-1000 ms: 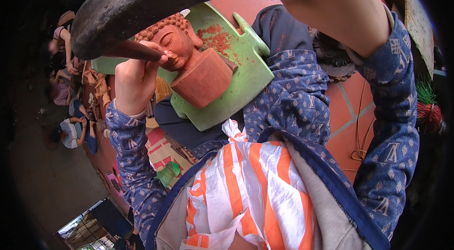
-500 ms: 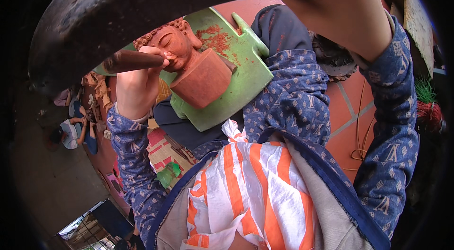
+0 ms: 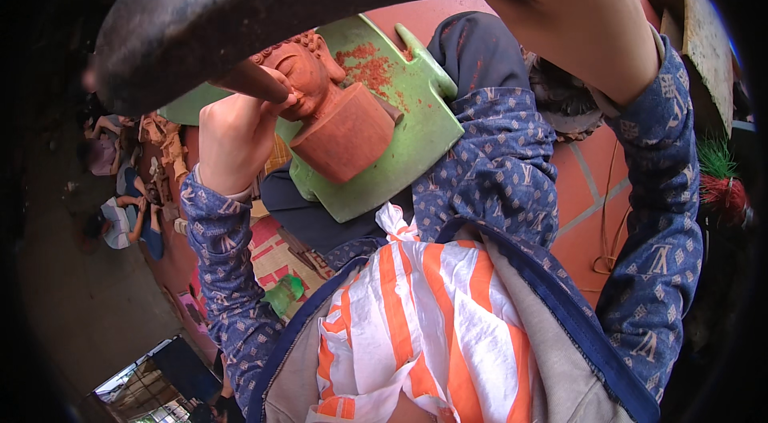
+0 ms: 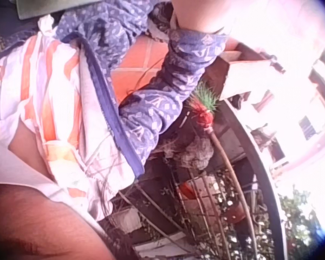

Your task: The person is carving a wooden Buddha head using a chisel and mallet. They are seated on the floor, carefully shaping the facial features of the sculpture.

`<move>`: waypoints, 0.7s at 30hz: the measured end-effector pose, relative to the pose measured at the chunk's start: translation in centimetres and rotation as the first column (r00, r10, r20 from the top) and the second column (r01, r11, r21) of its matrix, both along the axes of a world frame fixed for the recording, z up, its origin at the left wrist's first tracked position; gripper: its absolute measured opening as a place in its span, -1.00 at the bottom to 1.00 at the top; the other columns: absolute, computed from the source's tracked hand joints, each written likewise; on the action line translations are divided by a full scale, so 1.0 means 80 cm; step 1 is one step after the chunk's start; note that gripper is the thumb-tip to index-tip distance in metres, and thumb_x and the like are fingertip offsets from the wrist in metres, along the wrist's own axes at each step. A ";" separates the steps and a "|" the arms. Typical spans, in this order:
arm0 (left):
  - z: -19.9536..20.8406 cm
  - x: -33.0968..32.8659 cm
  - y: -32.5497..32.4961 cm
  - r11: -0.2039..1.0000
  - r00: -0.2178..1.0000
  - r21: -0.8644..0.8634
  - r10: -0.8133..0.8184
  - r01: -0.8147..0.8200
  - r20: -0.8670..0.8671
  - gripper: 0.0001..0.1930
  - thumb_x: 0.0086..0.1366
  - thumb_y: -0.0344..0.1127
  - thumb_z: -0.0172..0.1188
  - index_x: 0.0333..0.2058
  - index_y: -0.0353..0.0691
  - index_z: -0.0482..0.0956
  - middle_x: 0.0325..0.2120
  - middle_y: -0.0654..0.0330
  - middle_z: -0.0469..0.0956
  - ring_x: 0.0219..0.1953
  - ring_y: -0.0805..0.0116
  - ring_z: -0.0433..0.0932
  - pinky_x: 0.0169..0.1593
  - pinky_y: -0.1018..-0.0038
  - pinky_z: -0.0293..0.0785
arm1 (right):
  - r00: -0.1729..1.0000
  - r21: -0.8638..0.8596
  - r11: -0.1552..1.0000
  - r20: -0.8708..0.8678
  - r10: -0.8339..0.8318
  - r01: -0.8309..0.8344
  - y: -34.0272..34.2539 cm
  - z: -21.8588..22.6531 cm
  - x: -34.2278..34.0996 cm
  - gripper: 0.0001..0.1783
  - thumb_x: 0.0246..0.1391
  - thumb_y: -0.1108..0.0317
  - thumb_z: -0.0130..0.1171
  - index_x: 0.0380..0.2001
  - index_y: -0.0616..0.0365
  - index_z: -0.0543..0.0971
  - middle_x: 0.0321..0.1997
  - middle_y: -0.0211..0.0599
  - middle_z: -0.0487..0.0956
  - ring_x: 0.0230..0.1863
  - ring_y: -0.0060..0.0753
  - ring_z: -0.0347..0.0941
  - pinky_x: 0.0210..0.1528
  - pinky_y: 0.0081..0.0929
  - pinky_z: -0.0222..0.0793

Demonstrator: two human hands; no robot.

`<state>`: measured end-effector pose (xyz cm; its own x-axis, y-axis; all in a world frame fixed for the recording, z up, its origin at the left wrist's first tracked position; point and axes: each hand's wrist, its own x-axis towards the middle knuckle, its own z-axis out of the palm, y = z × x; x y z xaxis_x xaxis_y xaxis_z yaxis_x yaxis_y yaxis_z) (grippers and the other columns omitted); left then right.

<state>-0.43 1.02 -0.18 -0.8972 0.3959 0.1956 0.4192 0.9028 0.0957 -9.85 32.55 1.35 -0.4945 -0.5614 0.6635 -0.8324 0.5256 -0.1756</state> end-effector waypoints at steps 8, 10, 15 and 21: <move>-0.004 0.045 -0.037 0.594 0.986 0.792 0.010 -0.140 0.166 -0.84 0.37 -0.39 0.13 -0.19 -0.34 0.38 -0.31 0.07 0.62 -0.13 0.14 0.65 0.21 0.19 0.37 | 0.938 -0.199 0.979 0.331 0.105 -0.040 0.032 -0.057 0.001 -0.44 -0.16 0.61 0.25 0.02 0.20 0.44 -0.21 -0.02 0.59 -0.16 0.09 0.55 -0.14 -0.35 0.43; -0.012 0.071 -0.062 0.535 0.976 0.819 0.176 -0.207 0.131 -0.83 0.38 -0.38 0.12 -0.19 -0.34 0.35 -0.32 0.09 0.60 -0.12 0.11 0.64 0.19 0.22 0.40 | 0.870 -0.219 0.975 0.489 0.066 0.049 0.037 -0.087 0.008 -0.55 -0.08 0.58 0.26 -0.05 0.24 0.46 -0.34 -0.08 0.55 -0.30 -0.11 0.56 -0.20 -0.44 0.40; -0.051 0.131 -0.117 0.394 0.883 0.847 0.439 -0.356 0.167 -0.84 0.40 -0.37 0.09 -0.19 -0.32 0.33 -0.31 0.05 0.58 -0.12 0.14 0.63 0.11 0.31 0.46 | 0.657 -0.243 0.946 0.752 0.046 0.212 0.038 -0.157 0.030 -0.67 -0.01 0.55 0.26 -0.14 0.27 0.46 -0.48 -0.37 0.40 -0.43 -0.62 0.26 -0.34 -0.60 0.27; -0.080 0.156 -0.116 0.240 0.823 0.887 0.522 -0.394 0.225 -0.90 0.43 -0.43 0.01 -0.18 -0.33 0.33 -0.28 -0.02 0.58 -0.14 0.20 0.62 0.06 0.37 0.47 | 0.360 -0.182 0.931 0.931 0.059 0.318 0.040 -0.219 0.049 -0.64 -0.01 0.51 0.29 -0.11 0.26 0.48 -0.37 -0.48 0.49 -0.31 -0.62 0.36 -0.20 -0.58 0.34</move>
<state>12.01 -8.23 -6.59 -0.8147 -0.5331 0.2284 0.0282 0.3569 0.9337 -5.96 35.73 -16.17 -0.9383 -0.3122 -0.1488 0.0217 0.3762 -0.9263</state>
